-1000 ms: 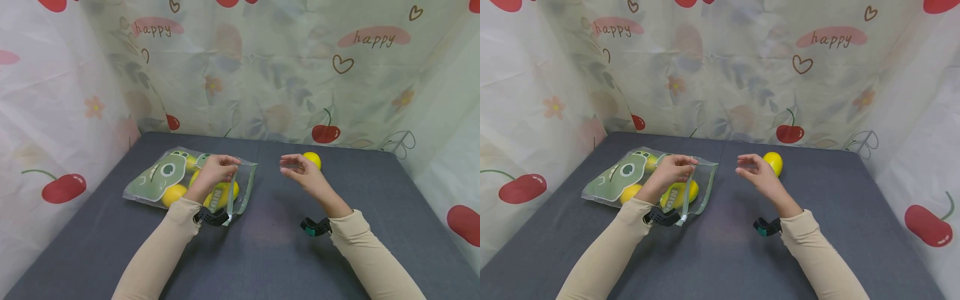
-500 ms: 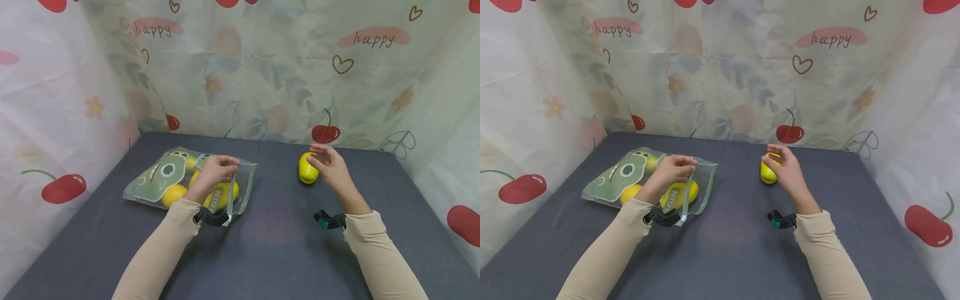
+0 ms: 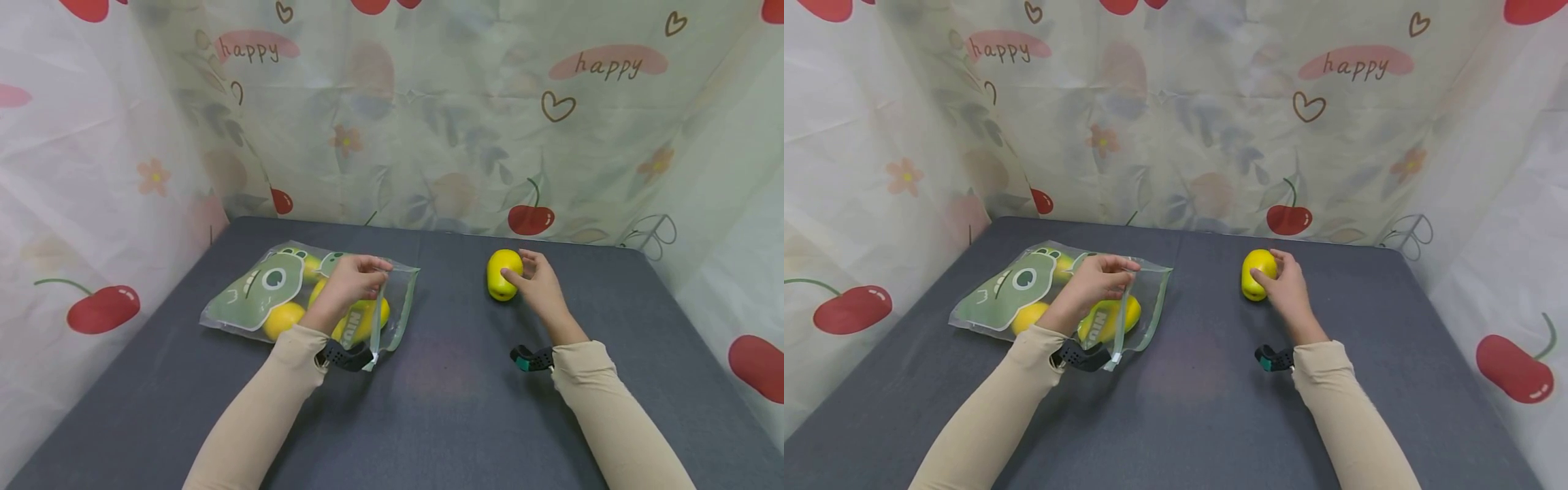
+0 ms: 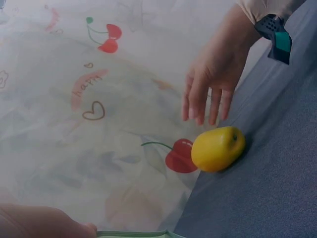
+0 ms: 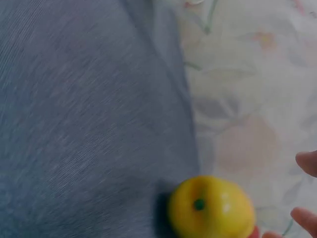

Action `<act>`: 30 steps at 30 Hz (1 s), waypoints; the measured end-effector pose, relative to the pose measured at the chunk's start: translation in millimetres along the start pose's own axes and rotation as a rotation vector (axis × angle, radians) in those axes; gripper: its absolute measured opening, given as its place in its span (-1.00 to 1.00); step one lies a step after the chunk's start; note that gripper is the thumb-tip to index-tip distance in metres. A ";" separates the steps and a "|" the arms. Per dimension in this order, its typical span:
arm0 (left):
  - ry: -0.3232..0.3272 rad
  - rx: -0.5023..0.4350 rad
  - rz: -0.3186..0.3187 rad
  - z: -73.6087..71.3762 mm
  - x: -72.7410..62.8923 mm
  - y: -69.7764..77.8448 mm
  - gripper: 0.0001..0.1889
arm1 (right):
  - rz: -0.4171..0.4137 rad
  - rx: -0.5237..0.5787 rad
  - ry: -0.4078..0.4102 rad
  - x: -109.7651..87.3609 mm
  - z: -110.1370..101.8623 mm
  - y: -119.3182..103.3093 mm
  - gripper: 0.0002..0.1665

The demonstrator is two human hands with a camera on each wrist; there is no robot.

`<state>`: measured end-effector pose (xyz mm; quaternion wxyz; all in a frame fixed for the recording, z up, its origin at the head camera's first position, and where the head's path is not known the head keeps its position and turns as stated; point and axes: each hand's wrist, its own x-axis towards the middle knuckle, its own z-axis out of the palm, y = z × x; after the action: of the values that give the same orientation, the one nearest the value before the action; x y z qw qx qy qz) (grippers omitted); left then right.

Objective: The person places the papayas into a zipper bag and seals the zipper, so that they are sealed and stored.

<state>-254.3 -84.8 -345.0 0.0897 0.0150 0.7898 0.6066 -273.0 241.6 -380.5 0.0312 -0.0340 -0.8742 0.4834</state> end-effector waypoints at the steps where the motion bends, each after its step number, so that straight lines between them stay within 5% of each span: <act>1: 0.000 0.001 0.000 -0.1 0.1 -0.1 -0.79 | 0.017 -0.021 0.006 2.4 1.8 2.5 -0.14; 11: 0.001 0.010 -0.001 -0.9 1.4 -0.8 -0.79 | 0.109 -0.112 0.037 20.5 17.3 15.2 -0.01; 30: -0.003 0.007 0.009 -1.2 0.6 -0.7 -0.79 | 0.122 -0.214 0.041 36.7 28.6 20.9 0.03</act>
<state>-255.1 -86.0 -345.4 0.0883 0.0197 0.7917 0.6041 -311.4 231.9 -412.5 0.0158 -0.1003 -0.9163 0.3875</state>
